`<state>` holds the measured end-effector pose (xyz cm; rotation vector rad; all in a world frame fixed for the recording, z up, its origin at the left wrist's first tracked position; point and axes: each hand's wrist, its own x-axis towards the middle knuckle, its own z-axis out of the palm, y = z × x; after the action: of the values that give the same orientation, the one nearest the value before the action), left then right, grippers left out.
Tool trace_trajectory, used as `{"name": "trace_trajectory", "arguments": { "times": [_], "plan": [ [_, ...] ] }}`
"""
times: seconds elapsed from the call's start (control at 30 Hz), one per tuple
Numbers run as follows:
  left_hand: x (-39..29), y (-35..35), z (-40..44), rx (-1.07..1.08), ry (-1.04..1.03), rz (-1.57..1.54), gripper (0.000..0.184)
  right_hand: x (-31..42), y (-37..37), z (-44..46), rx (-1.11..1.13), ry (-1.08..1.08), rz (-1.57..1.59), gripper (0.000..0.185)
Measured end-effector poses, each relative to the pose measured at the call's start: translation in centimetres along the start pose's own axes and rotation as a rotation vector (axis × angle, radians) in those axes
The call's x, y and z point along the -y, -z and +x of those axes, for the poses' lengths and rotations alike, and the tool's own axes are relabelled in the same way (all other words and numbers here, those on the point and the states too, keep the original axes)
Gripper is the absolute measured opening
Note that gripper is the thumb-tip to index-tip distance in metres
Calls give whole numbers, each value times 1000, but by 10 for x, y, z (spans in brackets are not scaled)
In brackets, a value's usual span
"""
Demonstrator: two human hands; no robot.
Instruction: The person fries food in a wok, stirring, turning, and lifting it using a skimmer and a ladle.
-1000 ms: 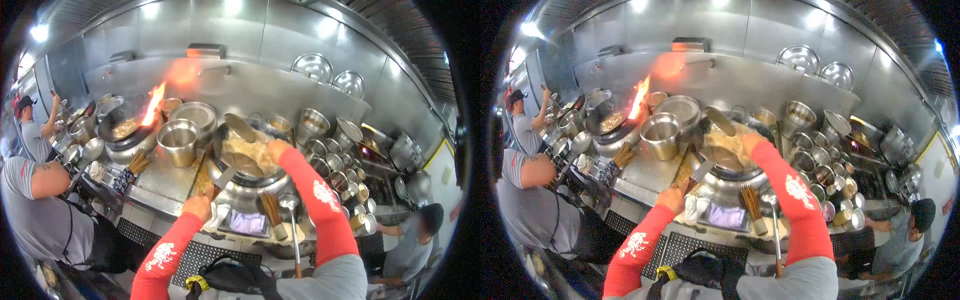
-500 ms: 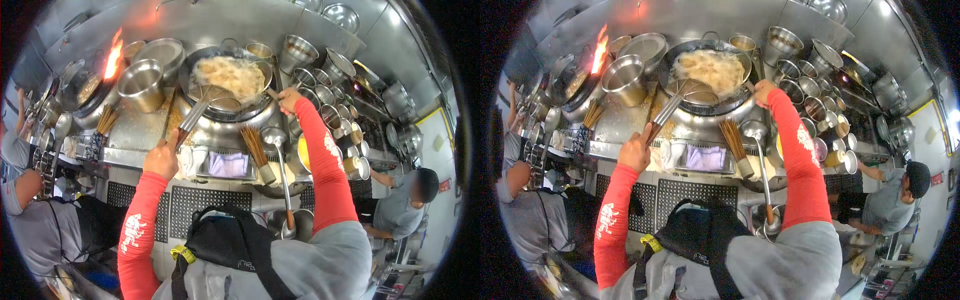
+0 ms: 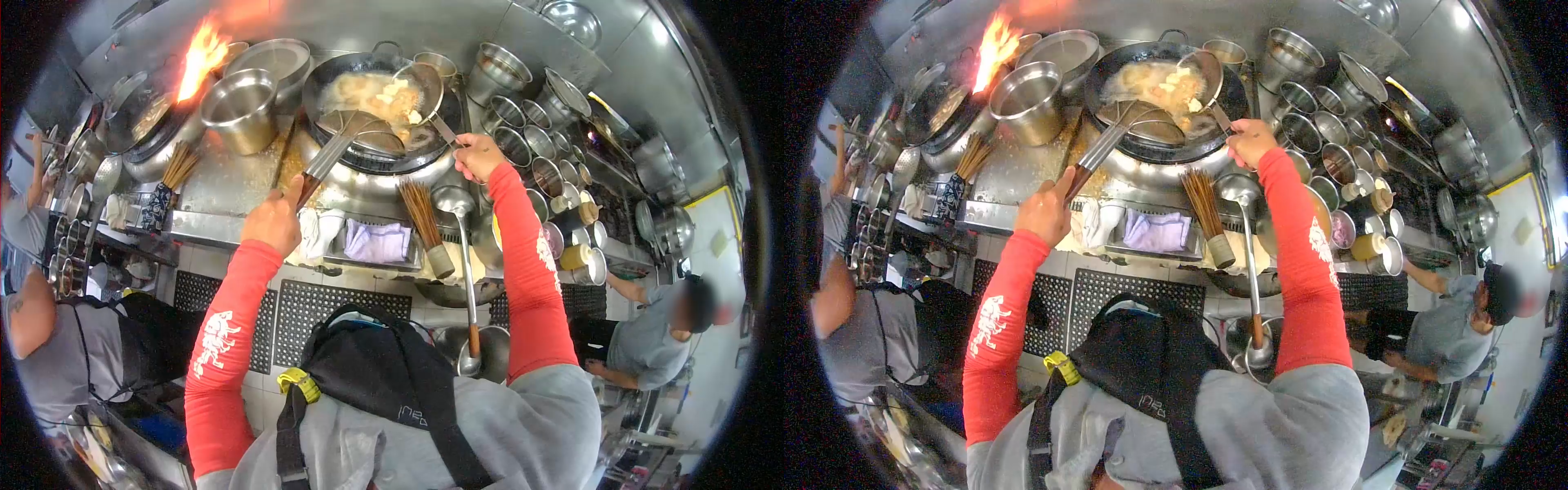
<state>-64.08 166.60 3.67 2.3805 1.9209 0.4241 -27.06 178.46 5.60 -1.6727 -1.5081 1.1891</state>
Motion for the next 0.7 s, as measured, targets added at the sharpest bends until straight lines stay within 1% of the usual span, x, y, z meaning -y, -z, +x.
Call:
{"name": "trace_trajectory", "arguments": {
  "times": [0.03,0.13,0.17,0.33,0.4,0.43,0.53,0.6,0.63,0.67,0.7],
  "plan": [
    [-1,2,1,12,8,10,58,4,-4,1,-40,47,-151,36],
    [1,2,0,8,2,14,58,12,-22,0,-88,144,-244,46],
    [1,0,-1,3,-8,8,58,14,-24,2,-79,191,-331,44],
    [8,-12,-1,-47,-31,-24,59,30,-40,-1,-176,416,-712,37],
    [9,-14,-1,-58,-34,-27,59,41,-42,-5,-151,403,-813,36],
    [9,-13,-2,-55,-32,-27,59,34,-42,0,-220,558,-924,37],
    [9,-11,0,-13,-3,-25,58,58,-36,-19,-211,453,-912,37],
    [11,-13,3,8,8,-29,59,54,-31,-15,-271,466,-905,38],
    [14,-22,7,9,5,-33,59,51,-30,-13,-301,475,-900,38],
    [17,-31,10,7,3,-34,59,48,-27,-10,-323,550,-868,39],
    [20,-44,13,-7,-15,-47,64,42,-24,-8,-347,627,-835,39]
  ]
}}
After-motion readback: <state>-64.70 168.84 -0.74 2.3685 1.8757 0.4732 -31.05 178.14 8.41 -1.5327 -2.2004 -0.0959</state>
